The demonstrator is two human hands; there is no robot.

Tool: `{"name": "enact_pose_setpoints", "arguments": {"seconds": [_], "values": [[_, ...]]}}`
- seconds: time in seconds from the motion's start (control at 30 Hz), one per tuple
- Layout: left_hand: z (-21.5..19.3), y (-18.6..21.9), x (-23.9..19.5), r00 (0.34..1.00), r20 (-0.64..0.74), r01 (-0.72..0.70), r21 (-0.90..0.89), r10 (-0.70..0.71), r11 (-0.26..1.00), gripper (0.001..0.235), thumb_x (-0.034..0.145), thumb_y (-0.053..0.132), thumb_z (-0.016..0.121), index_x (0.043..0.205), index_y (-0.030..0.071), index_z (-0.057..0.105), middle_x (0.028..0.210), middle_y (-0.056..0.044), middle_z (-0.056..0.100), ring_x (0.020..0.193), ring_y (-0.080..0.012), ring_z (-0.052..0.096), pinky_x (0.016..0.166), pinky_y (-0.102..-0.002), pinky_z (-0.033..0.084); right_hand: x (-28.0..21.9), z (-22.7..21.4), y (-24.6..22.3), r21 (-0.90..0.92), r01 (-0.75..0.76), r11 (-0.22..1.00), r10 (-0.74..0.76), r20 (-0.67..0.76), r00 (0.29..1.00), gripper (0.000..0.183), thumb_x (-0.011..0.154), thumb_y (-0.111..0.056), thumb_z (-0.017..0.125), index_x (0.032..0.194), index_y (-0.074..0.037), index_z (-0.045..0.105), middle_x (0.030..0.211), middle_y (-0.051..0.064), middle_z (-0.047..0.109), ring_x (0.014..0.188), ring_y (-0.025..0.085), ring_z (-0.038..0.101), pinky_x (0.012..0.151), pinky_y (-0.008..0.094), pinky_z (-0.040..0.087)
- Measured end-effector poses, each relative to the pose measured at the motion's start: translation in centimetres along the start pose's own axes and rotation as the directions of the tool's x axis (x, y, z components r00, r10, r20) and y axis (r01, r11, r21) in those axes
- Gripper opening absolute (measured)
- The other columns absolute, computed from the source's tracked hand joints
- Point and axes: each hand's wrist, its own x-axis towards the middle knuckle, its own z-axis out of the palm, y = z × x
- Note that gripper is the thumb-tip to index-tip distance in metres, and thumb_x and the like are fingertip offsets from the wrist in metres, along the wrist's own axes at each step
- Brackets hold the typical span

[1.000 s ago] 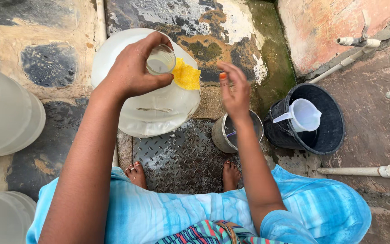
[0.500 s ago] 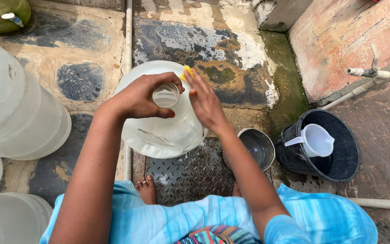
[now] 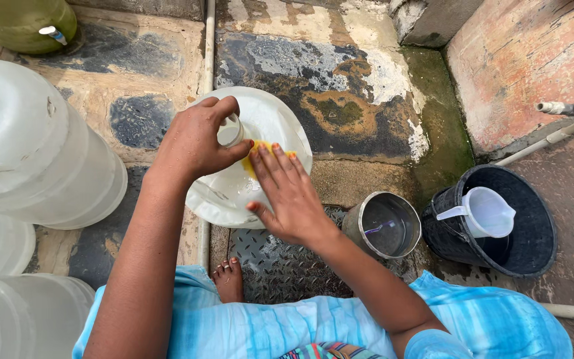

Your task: The person scrubs the inside neck of a large plastic water jug with a toothbrush and wipes the exterior surface of the jug using a yellow sponge.

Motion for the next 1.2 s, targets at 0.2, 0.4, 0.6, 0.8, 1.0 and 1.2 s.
{"name": "enact_pose_setpoints", "arguments": {"seconds": [0.2,0.4,0.6,0.8,1.0,1.2], "values": [[-0.6,1.1,-1.0,0.990,0.082,-0.110,-0.100,0.119,0.989,0.042,0.067,0.032,0.085,0.103,0.015,0.069,0.105,-0.011,0.071,0.094,-0.0340,0.070,0.077,-0.046,0.055,11.9,-0.4,9.4,0.281,-0.105,0.954,0.014,0.308,0.951,0.071,0.101,-0.067,0.015,0.158,-0.031,0.040,0.169,0.007,0.028,0.157,0.031,0.016,0.128,0.048,0.014],[0.1,0.3,-0.2,0.996,-0.009,0.085,-0.032,-0.085,0.996,0.040,0.070,0.037,0.087,0.098,0.016,0.069,0.099,-0.007,0.071,0.088,-0.0285,0.072,0.076,-0.043,0.056,14.0,0.5,11.7,0.464,-0.508,0.725,0.275,0.482,0.832,0.079,0.088,-0.072,0.018,0.153,-0.038,0.045,0.165,0.002,0.028,0.147,0.028,0.037,0.115,0.048,0.036],[-1.2,-4.7,-0.4,0.956,-0.150,0.241,-0.078,-0.251,0.967,0.040,0.071,0.036,0.086,0.099,0.013,0.068,0.103,-0.008,0.070,0.092,-0.0266,0.073,0.079,-0.042,0.057,2.6,2.8,6.4,0.413,-0.167,0.895,0.159,0.054,0.986,0.079,0.105,-0.070,0.011,0.167,-0.020,0.010,0.177,0.008,0.009,0.163,0.029,0.009,0.131,0.052,0.011],[-1.7,-6.0,-0.4,0.975,-0.056,0.210,-0.112,-0.217,0.971,0.041,0.067,0.032,0.086,0.100,0.014,0.069,0.103,-0.008,0.069,0.093,-0.0264,0.072,0.078,-0.042,0.057,2.4,3.8,4.9,0.354,-0.212,0.911,0.207,0.053,0.977,0.095,0.094,-0.081,0.009,0.167,-0.020,0.007,0.176,0.007,0.003,0.162,0.032,0.002,0.127,0.054,0.009],[-0.9,-5.1,-0.8,0.979,-0.095,0.172,-0.104,-0.182,0.980,0.038,0.071,0.033,0.085,0.098,0.012,0.068,0.100,-0.008,0.067,0.093,-0.0256,0.074,0.079,-0.042,0.058,6.0,2.7,5.3,0.314,-0.201,0.928,0.207,0.013,0.978,0.100,0.088,-0.085,0.007,0.167,-0.025,0.016,0.176,0.006,0.012,0.162,0.035,0.008,0.129,0.053,0.013],[-0.5,-7.2,-0.4,0.930,-0.264,0.244,-0.076,-0.255,0.967,0.034,0.072,0.032,0.086,0.094,0.013,0.070,0.094,-0.009,0.066,0.089,-0.0258,0.070,0.076,-0.042,0.056,0.9,3.5,3.8,0.346,-0.224,0.911,0.238,0.003,0.971,0.103,0.094,-0.084,0.009,0.164,-0.010,0.019,0.173,0.017,0.018,0.161,0.037,0.017,0.130,0.053,0.018]]}}
